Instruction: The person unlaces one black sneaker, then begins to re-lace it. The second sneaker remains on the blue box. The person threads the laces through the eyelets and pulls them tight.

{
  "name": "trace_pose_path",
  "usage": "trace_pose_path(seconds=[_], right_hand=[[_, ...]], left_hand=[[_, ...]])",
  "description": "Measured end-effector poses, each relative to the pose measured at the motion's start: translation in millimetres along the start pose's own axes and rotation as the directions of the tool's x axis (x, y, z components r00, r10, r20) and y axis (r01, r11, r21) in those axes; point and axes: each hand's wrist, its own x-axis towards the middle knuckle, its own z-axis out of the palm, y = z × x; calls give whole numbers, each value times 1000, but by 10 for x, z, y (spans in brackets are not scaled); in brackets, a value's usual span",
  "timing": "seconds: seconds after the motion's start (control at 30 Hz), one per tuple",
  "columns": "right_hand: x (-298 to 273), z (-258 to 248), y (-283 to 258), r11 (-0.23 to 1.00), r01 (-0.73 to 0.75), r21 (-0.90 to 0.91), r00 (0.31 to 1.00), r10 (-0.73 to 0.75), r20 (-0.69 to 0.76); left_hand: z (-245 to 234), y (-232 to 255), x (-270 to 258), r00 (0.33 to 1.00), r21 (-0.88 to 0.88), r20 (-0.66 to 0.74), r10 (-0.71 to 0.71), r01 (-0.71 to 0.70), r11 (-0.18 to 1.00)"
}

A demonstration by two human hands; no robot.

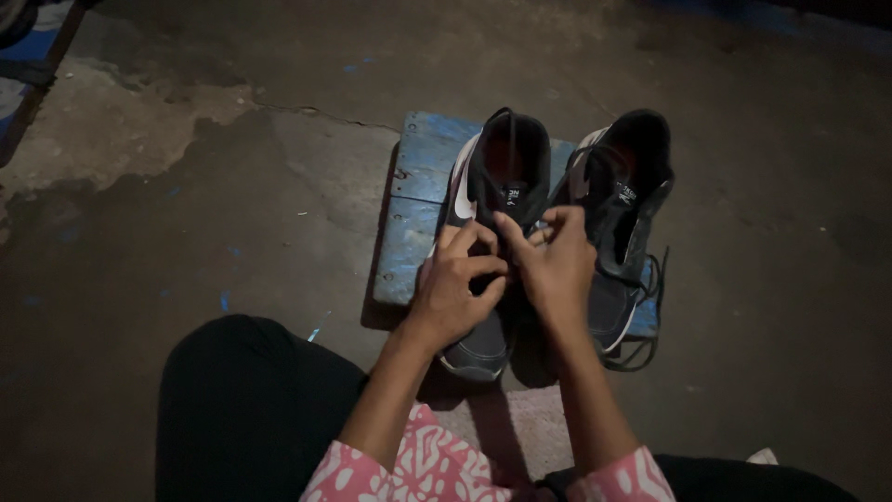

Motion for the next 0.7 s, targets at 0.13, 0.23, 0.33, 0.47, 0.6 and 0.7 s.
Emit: trace_pose_path(seconds=[0.13, 0.23, 0.33, 0.47, 0.6, 0.7], right_hand=[[80, -30, 13, 1000, 20, -3, 997, -20, 74], [113, -90, 205, 967, -92, 237, 979, 45, 198], [219, -132, 413, 819, -221, 529, 936, 26, 350], [272, -152, 557, 687, -329, 647, 898, 15, 440], [236, -124, 600, 737, -333, 589, 901, 65, 428], [204, -65, 608, 612, -325, 721, 917, 17, 399]], left_hand=[[8, -22, -23, 1000, -26, -21, 1, -2, 1000], [12, -49, -64, 998, -61, -60, 16, -19, 998], [25, -77, -100, 994, -91, -103, 40, -49, 995], [3, -69, -85, 993, -153, -105, -55, 38, 987], [8, 40, 66, 981, -118, -115, -156, 142, 983], [47, 171, 197, 974, 31, -107, -199, 203, 979]])
